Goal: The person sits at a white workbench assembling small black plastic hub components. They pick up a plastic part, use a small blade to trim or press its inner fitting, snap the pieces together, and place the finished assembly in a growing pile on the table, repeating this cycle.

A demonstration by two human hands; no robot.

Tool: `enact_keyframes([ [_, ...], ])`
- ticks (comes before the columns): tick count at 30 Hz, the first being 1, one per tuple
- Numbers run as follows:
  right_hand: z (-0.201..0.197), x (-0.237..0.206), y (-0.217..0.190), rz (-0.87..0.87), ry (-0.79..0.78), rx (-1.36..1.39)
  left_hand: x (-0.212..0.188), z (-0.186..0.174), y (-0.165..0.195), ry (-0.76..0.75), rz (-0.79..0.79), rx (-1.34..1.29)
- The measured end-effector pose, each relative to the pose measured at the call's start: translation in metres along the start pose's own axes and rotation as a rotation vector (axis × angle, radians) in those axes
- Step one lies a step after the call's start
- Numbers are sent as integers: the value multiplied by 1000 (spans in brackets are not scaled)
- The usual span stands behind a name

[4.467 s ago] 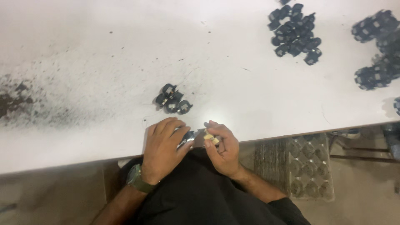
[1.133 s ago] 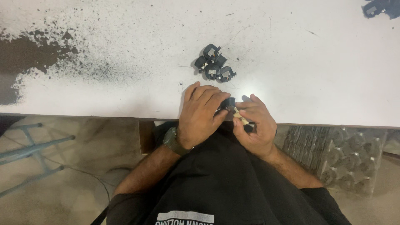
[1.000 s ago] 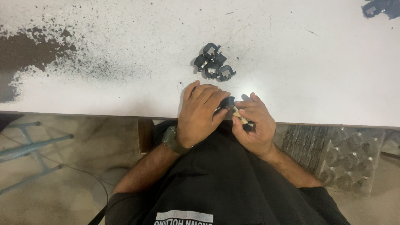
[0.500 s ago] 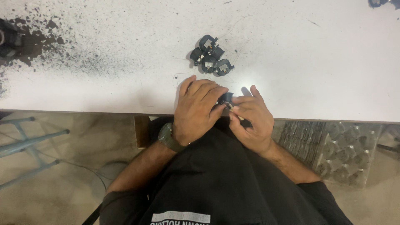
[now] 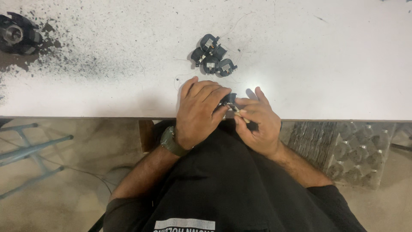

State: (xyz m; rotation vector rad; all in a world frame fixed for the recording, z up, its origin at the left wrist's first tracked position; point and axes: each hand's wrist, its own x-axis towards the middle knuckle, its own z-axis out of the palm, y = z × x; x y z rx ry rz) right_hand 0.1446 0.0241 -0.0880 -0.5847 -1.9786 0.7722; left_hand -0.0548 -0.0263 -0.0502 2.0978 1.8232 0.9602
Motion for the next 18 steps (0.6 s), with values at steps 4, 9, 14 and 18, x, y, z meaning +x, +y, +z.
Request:
enact_keyframes([
  [4,0,-1,3,-44,-4,-40,0,1,-1,-7,1,0],
  [9,0,-1,5,-60,-21,-77,1,2,-1,6,8,1],
  [14,0,-2,7,-65,-22,-88,0,3,-2,6,6,-3],
  [18,-1,-3,8,-68,-37,-94,0,4,-2,3,12,2],
])
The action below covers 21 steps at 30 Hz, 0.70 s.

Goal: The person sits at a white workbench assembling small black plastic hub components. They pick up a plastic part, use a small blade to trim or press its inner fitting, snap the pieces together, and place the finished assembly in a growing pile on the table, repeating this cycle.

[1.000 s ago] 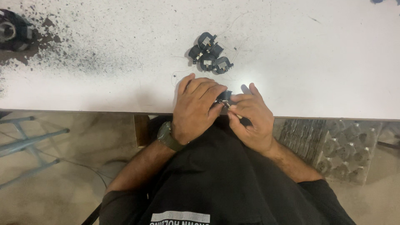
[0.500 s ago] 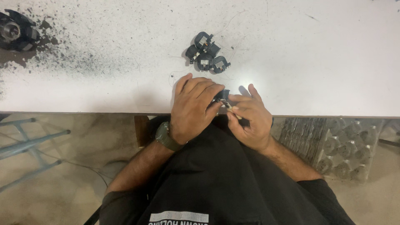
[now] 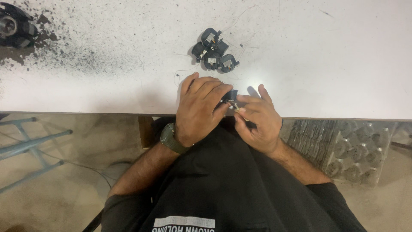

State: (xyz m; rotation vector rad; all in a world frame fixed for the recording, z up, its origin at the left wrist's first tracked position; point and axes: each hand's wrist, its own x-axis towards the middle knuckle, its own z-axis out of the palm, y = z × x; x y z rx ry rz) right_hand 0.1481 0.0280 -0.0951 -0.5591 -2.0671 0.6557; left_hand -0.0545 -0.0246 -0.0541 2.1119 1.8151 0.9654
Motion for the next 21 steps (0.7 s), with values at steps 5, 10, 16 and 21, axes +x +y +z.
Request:
enact_keyframes([
  [5,1,0,1,-30,-1,-18,0,1,0,-6,-2,0],
  [10,-1,2,0,-33,-11,-25,0,1,1,-8,-8,8],
  [16,-1,8,-5,33,4,24,1,1,0,-25,-4,3],
  [21,-8,7,-7,156,-48,101,0,1,0,-27,-24,-17],
])
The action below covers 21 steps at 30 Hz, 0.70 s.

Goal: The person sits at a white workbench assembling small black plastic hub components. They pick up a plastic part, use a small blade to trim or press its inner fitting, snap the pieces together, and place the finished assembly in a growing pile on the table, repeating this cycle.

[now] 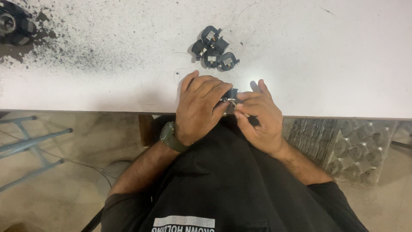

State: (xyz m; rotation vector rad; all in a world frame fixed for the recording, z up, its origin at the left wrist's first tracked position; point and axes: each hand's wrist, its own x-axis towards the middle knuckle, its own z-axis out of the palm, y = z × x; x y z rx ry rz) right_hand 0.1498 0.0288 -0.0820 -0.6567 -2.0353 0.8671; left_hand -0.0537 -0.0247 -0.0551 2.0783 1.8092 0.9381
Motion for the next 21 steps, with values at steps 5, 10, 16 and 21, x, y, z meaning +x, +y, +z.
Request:
enact_keyframes([
  [5,1,-4,4,8,19,78,1,-1,1,3,4,7],
  [10,5,-9,9,-48,57,32,1,-2,1,7,0,-2],
  [16,3,-8,4,-34,116,68,3,-2,4,42,9,7],
  [21,-17,6,-11,19,33,-309,4,-6,6,21,20,21],
])
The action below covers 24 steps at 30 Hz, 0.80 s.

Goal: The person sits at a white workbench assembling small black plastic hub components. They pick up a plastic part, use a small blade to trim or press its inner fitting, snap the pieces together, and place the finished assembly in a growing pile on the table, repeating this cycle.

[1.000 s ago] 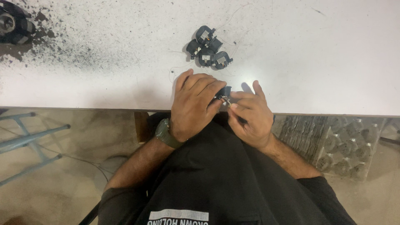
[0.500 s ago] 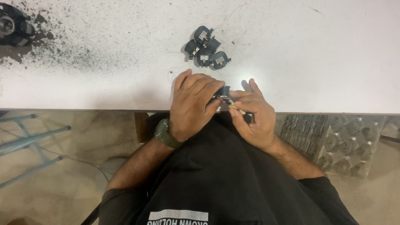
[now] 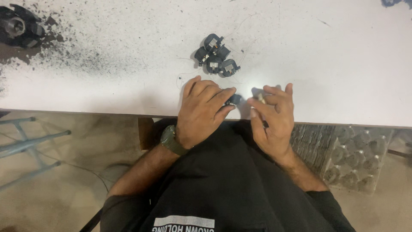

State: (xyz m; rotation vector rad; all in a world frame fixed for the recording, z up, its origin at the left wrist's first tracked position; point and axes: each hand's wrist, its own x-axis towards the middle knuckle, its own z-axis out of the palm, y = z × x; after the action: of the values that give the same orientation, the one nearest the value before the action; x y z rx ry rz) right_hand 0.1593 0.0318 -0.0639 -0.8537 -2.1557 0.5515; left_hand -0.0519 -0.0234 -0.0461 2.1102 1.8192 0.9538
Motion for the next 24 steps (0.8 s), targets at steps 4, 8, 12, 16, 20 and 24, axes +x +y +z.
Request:
enact_keyframes([
  [4,-3,11,-3,-47,-157,-84,-1,-6,2,-12,117,28],
  [8,-3,14,4,-2,-91,-165,5,-24,1,-77,152,91],
  [12,-22,12,25,64,-36,-274,29,-39,-4,24,377,412],
  [16,-42,7,40,106,70,-340,63,-28,-7,-23,480,557],
  [20,-44,-6,32,102,237,-218,70,-14,-3,-162,458,519],
  [24,-32,-14,17,54,122,-165,50,-9,10,-116,327,165],
])
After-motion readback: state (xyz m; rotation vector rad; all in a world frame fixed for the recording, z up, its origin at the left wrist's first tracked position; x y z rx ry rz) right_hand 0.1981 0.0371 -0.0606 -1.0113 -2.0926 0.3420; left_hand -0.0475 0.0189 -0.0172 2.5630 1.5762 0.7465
